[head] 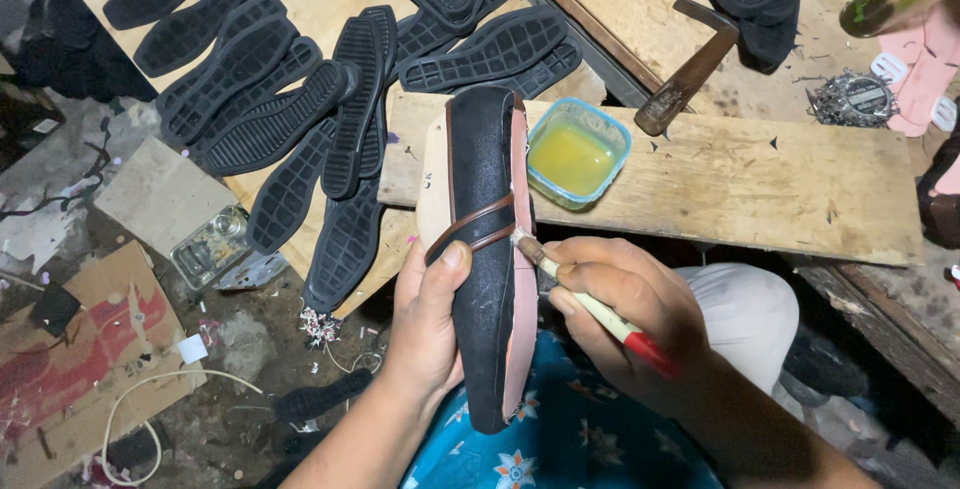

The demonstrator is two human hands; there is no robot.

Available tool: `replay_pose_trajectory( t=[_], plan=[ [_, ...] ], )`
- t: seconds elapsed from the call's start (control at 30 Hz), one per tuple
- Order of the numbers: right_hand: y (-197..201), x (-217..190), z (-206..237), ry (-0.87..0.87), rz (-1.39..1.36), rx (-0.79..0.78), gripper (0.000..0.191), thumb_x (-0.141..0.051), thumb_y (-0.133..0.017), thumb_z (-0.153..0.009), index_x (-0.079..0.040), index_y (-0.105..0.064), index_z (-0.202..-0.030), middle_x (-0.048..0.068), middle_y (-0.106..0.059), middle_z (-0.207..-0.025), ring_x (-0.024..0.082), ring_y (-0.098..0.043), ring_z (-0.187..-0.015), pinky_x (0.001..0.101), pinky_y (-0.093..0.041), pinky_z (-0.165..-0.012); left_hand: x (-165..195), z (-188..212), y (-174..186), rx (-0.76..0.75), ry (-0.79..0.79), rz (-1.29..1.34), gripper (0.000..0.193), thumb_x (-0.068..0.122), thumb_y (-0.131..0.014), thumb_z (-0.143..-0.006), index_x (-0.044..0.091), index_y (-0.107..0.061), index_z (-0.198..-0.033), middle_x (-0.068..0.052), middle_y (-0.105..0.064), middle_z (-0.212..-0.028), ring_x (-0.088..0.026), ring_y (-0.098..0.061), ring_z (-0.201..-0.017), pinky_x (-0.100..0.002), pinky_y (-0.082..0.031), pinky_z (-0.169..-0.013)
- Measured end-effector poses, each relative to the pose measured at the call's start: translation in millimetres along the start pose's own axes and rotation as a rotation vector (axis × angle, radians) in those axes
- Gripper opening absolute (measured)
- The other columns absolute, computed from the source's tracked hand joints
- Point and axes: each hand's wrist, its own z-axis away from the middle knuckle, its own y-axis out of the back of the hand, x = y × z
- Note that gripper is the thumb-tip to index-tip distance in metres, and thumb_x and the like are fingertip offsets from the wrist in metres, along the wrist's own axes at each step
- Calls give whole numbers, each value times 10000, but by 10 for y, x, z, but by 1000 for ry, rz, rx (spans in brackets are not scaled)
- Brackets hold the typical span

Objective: The person holds a shoe upper on a wooden board and brushes yellow glue from a small container along the edge of the upper, rotating the shoe to reach different sections. After coating the edge, the person places the shoe on an overhead rack with other completed uppers.

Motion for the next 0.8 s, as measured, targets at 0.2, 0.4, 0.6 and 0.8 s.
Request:
replay_pose_trajectory(
  t=[0.2, 0.4, 0.6, 0.8],
  plan=[
    [16, -15, 10, 19, -54, -22, 315, -80, -708, -929, -64, -515, -1178, 207, -682, -1173, 311, -751, -1002, 398, -636, -825, -8, -16, 16, 3, -14, 5, 460, 264, -655, -978, 14, -517, -1338, -135, -664, -1144, -185, -682, -974, -342, -587, -851],
    [18, -60, 62, 25, -91, -53, 317, -74, -700, -942, -70, -502, -1189, 192, -681, -1171, 286, -751, -992, 377, -632, -818, -33, -23, 43, 41, -5, -1, 454, 257, -651, -975, 20, -519, -1339, -124, -663, -1146, -176, -678, -971, -336, -582, -850],
    [18, -74, 167, -15, -350, 6, 221, -41, -641, -1010, -77, -507, -1183, 157, -689, -1144, 215, -770, -985, 356, -660, -875, -15, -27, 101, -9, 5, -51, 506, 344, -633, -1008, -15, -534, -1350, -121, -669, -1081, -162, -676, -899, -314, -581, -783],
    [-90, 209, 27, -211, -414, 199, 180, -11, -585, -1032, -25, -511, -1195, 205, -658, -1205, 226, -700, -1076, 378, -599, -963, 13, -9, 82, -51, 73, -70, 542, 417, -615, -979, 18, -546, -1341, -99, -683, -1040, -138, -675, -853, -286, -573, -740]
  ],
)
